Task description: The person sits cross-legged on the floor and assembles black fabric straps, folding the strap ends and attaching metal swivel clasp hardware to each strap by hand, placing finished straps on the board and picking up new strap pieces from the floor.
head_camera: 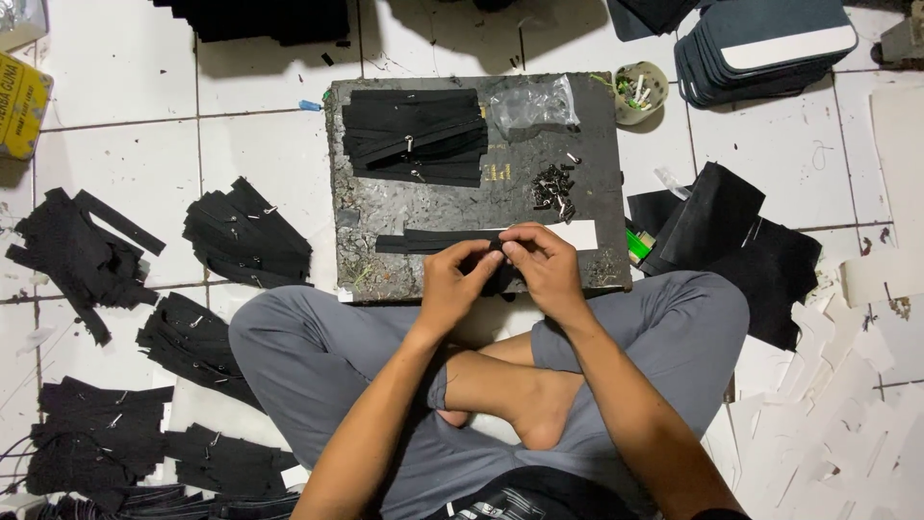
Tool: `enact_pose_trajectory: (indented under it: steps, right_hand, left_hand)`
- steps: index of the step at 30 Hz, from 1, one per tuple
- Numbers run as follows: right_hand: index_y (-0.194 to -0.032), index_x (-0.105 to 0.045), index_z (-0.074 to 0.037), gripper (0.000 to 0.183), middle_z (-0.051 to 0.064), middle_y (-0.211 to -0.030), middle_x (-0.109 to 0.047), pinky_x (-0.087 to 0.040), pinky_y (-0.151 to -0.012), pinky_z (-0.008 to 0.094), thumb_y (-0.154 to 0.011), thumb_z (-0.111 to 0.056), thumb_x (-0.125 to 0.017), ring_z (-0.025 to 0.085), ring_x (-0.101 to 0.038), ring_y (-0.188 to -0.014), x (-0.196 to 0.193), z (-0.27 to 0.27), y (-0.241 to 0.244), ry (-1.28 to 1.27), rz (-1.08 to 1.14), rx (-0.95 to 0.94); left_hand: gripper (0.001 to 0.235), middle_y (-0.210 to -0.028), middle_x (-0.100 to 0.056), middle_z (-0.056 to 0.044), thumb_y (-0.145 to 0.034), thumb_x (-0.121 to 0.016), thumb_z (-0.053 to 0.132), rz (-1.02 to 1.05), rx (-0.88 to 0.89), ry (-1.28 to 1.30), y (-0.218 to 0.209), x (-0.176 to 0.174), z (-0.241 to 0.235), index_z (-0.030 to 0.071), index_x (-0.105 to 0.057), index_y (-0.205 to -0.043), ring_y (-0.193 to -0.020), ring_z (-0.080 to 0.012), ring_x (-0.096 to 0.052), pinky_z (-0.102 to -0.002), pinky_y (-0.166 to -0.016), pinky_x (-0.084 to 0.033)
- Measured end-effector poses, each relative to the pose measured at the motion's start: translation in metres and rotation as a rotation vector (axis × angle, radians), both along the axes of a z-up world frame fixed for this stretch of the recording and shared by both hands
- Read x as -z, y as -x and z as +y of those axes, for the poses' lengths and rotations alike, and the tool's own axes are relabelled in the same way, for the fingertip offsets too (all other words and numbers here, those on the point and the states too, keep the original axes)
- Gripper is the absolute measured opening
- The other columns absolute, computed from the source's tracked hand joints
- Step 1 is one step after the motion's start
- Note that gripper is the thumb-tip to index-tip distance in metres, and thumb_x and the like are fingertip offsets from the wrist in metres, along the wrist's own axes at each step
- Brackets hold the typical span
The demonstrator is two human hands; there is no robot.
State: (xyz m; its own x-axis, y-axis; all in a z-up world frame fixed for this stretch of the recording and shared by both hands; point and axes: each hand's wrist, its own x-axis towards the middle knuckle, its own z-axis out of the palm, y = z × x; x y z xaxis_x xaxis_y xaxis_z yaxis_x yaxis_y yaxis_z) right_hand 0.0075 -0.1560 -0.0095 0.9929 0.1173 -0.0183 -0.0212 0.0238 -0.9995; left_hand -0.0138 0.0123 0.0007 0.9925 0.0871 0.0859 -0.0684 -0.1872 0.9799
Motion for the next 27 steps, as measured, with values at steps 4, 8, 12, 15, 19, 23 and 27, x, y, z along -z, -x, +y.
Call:
enact_pose_trajectory:
  steps: [4, 8, 12, 15, 19, 23, 27]
  right_hand:
    - [-0.113, -0.071, 0.003, 0.018, 0.011, -0.100, -0.069, -0.058, -0.072, 0.023, -0.096, -0.004, -0.069, 0.012, -0.066, -0.081, 0.000, 0.004, 0.004, -0.061, 0.060, 0.021]
    - [-0.104, -0.073, 0.002, 0.015, 0.016, -0.105, -0.071, -0.059, -0.078, 0.028, -0.094, -0.010, -0.075, 0.016, -0.067, -0.091, -0.012, 0.006, 0.002, -0.036, -0.013, 0.004]
    - [-0.110, -0.072, -0.001, 0.022, 0.012, -0.109, -0.070, -0.057, -0.086, 0.030, -0.093, -0.016, -0.076, 0.014, -0.065, -0.096, -0.006, 0.005, 0.004, -0.050, 0.046, 0.036]
    - [-0.112, -0.073, -0.002, 0.026, 0.010, -0.105, -0.070, -0.056, -0.086, 0.029, -0.092, -0.018, -0.078, 0.014, -0.066, -0.096, -0.016, 0.007, 0.001, 0.024, -0.020, 0.003]
    - [-0.104, -0.077, -0.002, 0.021, 0.012, -0.098, -0.072, -0.054, -0.083, 0.033, -0.090, -0.018, -0.082, 0.019, -0.068, -0.093, -0.008, 0.003, 0.001, 0.146, -0.112, -0.026]
    - [-0.100, -0.076, 0.000, 0.015, 0.014, -0.097, -0.073, -0.053, -0.087, 0.035, -0.092, -0.013, -0.078, 0.020, -0.068, -0.095, -0.006, 0.007, 0.003, 0.086, -0.102, 0.024]
    - [-0.101, -0.075, 0.001, 0.014, 0.015, -0.097, -0.072, -0.052, -0.087, 0.035, -0.094, -0.012, -0.076, 0.019, -0.066, -0.096, -0.005, 0.013, 0.007, 0.024, -0.073, 0.068]
  left_hand:
    - [0.005, -0.072, -0.076, -0.010, -0.088, -0.081, 0.014, 0.078, 0.008, 0.020, 0.003, 0.011, -0.002, 0.009, -0.081, -0.090, -0.072, -0.0183, -0.074, -0.032, -0.058, -0.055]
    - [0.006, -0.069, -0.075, -0.008, -0.088, -0.080, 0.015, 0.213, -0.052, 0.095, 0.002, 0.019, -0.003, 0.010, -0.082, -0.090, -0.070, -0.0100, -0.064, -0.029, -0.057, -0.052]
    - [0.007, -0.065, -0.073, -0.006, -0.088, -0.080, 0.017, 0.266, -0.071, 0.172, 0.003, 0.020, -0.005, 0.010, -0.083, -0.090, -0.065, -0.0078, -0.059, -0.026, -0.055, -0.050]
    - [0.004, -0.064, -0.073, -0.006, -0.088, -0.081, 0.016, 0.249, -0.047, 0.152, 0.003, -0.004, -0.009, 0.012, -0.083, -0.089, -0.066, -0.0073, -0.060, -0.026, -0.054, -0.051]
    - [0.007, -0.064, -0.073, -0.006, -0.090, -0.082, 0.020, 0.231, -0.041, 0.117, 0.006, 0.006, -0.011, 0.014, -0.083, -0.086, -0.068, -0.0046, -0.058, -0.026, -0.054, -0.050]
    - [0.004, -0.065, -0.074, -0.003, -0.090, -0.080, 0.016, 0.187, -0.052, 0.114, 0.007, 0.008, -0.009, 0.015, -0.083, -0.088, -0.069, -0.0040, -0.059, -0.025, -0.058, -0.050]
    - [0.006, -0.069, -0.075, -0.005, -0.090, -0.078, 0.012, 0.164, -0.059, 0.109, 0.009, 0.012, -0.009, 0.016, -0.083, -0.090, -0.071, -0.0056, -0.058, -0.027, -0.060, -0.051]
